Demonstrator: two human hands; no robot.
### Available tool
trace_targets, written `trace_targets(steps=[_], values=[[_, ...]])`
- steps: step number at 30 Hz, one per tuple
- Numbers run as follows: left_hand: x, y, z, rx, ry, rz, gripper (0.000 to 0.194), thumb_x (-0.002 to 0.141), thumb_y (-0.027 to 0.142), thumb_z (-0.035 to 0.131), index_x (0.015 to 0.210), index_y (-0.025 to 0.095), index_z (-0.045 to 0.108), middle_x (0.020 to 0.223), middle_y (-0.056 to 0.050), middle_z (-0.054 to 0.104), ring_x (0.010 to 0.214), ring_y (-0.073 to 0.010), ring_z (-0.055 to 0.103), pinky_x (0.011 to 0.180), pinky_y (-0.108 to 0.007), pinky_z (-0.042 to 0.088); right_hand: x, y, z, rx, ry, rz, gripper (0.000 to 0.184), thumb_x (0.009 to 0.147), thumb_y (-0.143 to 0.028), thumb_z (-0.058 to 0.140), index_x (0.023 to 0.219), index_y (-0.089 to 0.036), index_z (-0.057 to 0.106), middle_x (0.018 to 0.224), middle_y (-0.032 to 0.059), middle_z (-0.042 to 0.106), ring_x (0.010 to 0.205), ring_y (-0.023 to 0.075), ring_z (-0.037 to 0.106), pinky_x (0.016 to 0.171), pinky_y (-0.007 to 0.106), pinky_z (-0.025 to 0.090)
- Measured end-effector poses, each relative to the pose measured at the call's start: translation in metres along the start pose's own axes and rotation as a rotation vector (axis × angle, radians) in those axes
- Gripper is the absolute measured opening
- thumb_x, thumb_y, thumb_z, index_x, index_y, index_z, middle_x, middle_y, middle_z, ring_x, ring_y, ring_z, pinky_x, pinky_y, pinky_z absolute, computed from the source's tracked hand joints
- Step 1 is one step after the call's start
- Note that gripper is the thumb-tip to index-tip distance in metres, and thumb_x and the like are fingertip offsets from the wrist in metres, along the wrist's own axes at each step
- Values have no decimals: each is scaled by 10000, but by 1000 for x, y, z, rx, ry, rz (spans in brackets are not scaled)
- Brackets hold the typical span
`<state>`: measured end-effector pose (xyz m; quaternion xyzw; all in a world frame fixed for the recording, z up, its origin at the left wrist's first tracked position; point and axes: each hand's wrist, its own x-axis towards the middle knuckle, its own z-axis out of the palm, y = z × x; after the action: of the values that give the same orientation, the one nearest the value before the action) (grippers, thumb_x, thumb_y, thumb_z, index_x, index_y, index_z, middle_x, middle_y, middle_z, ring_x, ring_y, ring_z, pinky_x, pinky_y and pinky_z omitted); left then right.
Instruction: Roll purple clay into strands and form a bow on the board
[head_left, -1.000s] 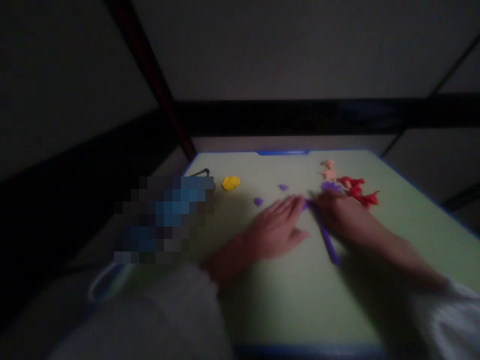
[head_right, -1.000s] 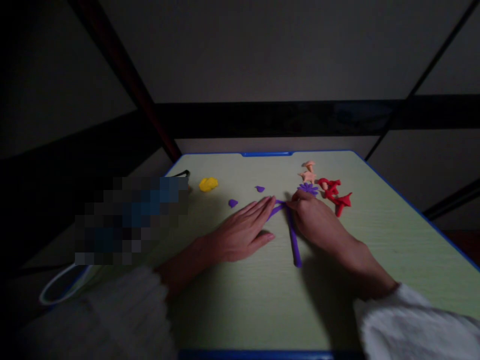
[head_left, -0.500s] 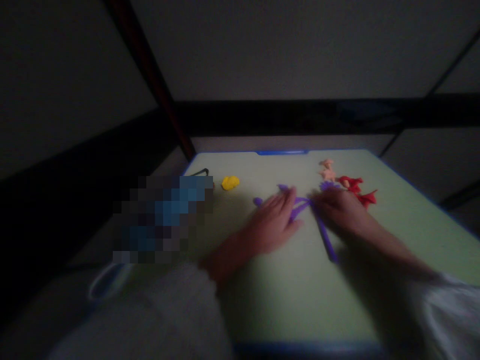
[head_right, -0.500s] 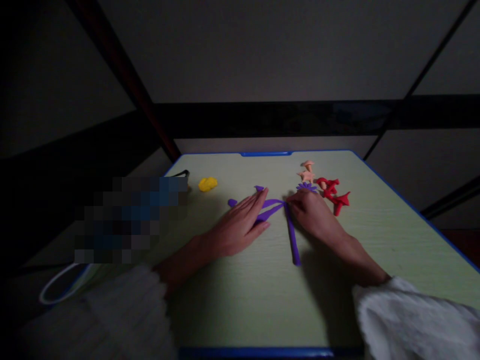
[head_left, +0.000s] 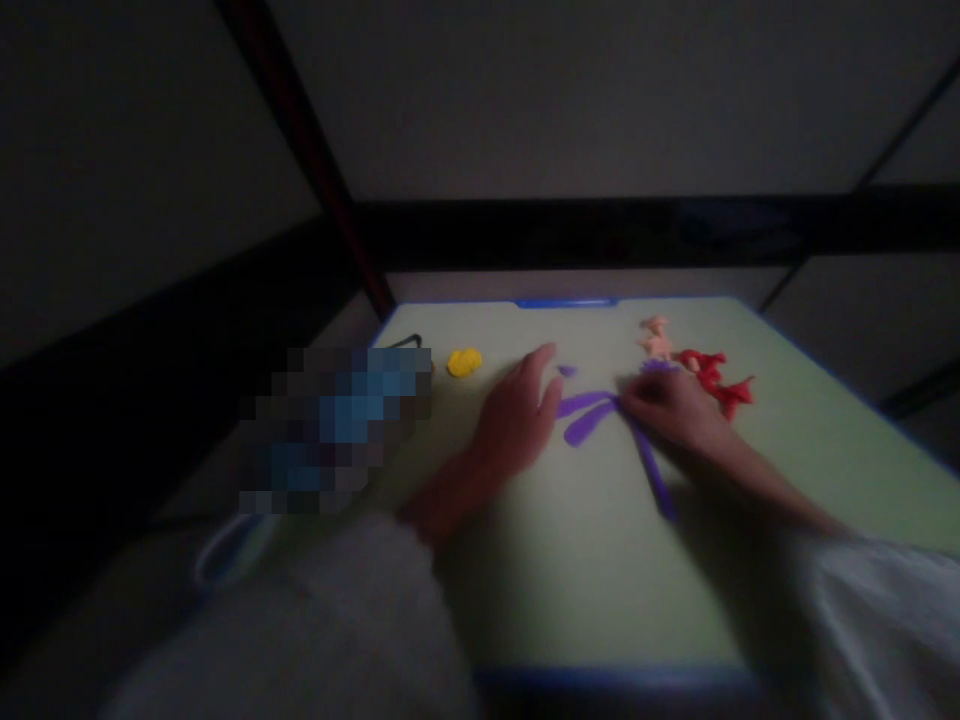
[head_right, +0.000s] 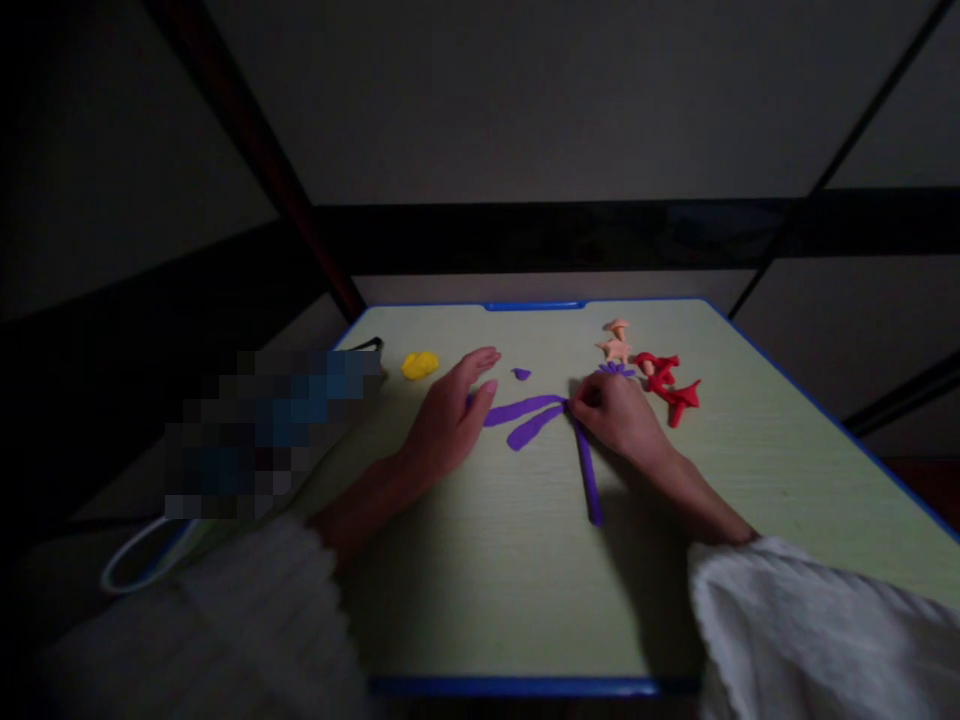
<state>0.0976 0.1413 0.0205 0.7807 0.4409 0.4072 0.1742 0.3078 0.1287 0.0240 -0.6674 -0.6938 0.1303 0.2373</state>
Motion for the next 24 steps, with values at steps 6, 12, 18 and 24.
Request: trace_targets(steps=[6, 12, 18, 24], values=[[5, -6, -4, -22, 55, -11, 324, 891, 228, 415, 1186, 116, 489, 1220, -163, 603, 1130, -244, 576, 999, -444, 445, 0, -3, -1, 0, 9, 16, 156, 753, -208, 565, 636, -138, 640, 595, 52, 633, 529, 149, 538, 495, 254, 341], [7, -9, -5, -3, 79, -14, 301, 884, 217, 420, 1157, 118, 502, 1175, -149, 623, 1079, -231, 594, 963, -413, 469, 1, 1, 1, 60, 6, -26, 166, 771, -273, 582, 699, -137, 644, 636, 55, 649, 545, 147, 550, 498, 254, 366], [8, -11, -3, -13, 85, -13, 304, 869, 197, 432, 1152, 110, 501, 1173, -159, 623, 1057, -234, 601, 937, -409, 484, 1, 3, 4, 128, 27, -50, 103, 718, -224, 589, 643, -154, 601, 618, 44, 632, 540, 146, 541, 504, 265, 383], [9, -12, -3, -23, 95, -4, 273, 869, 195, 433, 1124, 130, 505, 1145, -137, 631, 1023, -218, 614, 910, -388, 497, 4, 3, 1, 263, 33, -44, 93, 687, -238, 578, 650, -154, 598, 624, 60, 658, 543, 157, 583, 519, 278, 459]])
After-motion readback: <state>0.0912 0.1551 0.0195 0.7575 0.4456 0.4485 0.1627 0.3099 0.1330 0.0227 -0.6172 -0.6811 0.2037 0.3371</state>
